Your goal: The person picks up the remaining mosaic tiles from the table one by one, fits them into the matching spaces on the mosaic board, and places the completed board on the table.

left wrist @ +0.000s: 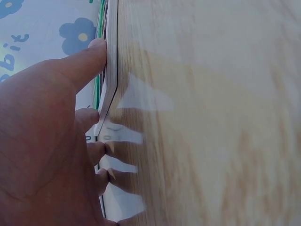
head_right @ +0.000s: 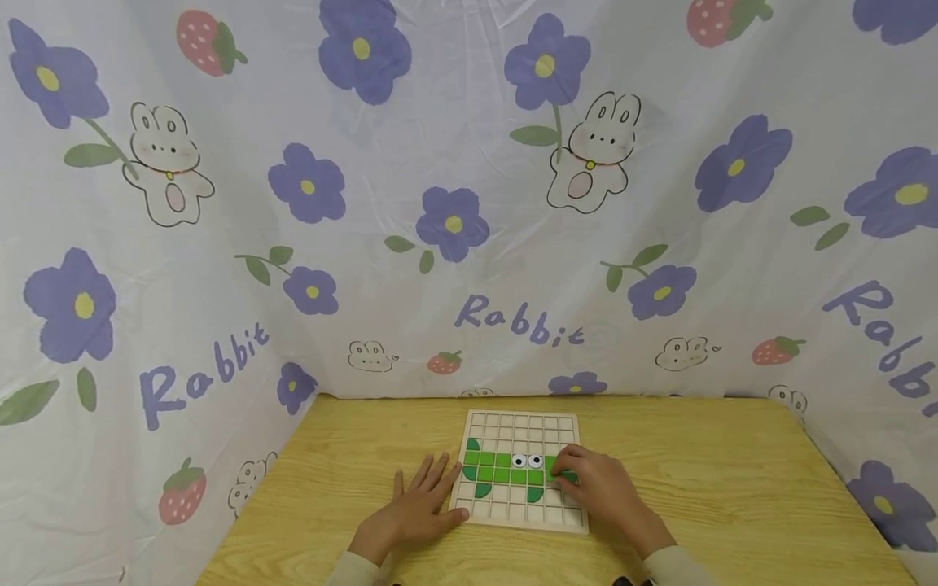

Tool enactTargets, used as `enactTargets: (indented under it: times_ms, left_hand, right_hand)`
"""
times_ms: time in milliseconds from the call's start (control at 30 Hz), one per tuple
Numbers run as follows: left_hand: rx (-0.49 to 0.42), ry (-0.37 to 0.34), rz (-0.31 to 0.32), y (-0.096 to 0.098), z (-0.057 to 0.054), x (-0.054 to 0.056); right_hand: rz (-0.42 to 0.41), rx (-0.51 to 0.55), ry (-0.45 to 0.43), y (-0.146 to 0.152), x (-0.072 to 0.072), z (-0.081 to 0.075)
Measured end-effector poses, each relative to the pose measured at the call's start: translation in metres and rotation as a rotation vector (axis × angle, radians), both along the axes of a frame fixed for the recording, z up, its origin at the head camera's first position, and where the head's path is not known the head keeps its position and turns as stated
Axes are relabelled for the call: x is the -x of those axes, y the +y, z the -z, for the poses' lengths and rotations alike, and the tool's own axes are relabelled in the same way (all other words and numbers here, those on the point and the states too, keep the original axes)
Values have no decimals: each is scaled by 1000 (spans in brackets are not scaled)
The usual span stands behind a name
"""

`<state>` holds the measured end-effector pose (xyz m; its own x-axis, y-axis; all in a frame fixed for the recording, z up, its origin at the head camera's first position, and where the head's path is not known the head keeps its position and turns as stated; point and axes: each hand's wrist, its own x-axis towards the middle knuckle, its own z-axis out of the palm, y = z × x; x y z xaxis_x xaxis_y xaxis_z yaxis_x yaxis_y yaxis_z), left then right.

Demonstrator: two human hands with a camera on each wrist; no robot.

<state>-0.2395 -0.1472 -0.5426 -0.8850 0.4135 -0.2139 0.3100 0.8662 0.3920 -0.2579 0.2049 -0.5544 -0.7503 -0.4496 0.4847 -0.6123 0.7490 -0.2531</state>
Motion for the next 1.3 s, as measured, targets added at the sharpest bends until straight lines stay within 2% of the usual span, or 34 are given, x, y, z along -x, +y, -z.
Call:
enactTargets:
  times_ms: [267, 467, 733, 1000, 1300]
  left_hand:
    - [-7, -8, 6, 1, -3, 1]
    - [-9, -6, 5, 0, -3, 1]
    - [-10, 4, 2, 0, 0, 2]
    - [-12, -9, 2, -1, 1, 2]
    - [-21, -5, 9, -2, -2, -1]
  right_hand:
    - [36, -66, -87, -5, 0, 3]
    - [48, -110, -67, -6, 0, 4]
    - [67, -133, -85, -8, 1, 2]
    - [22, -103, -53, -6, -1, 3]
    - [30, -94, -41, -5, -1, 7]
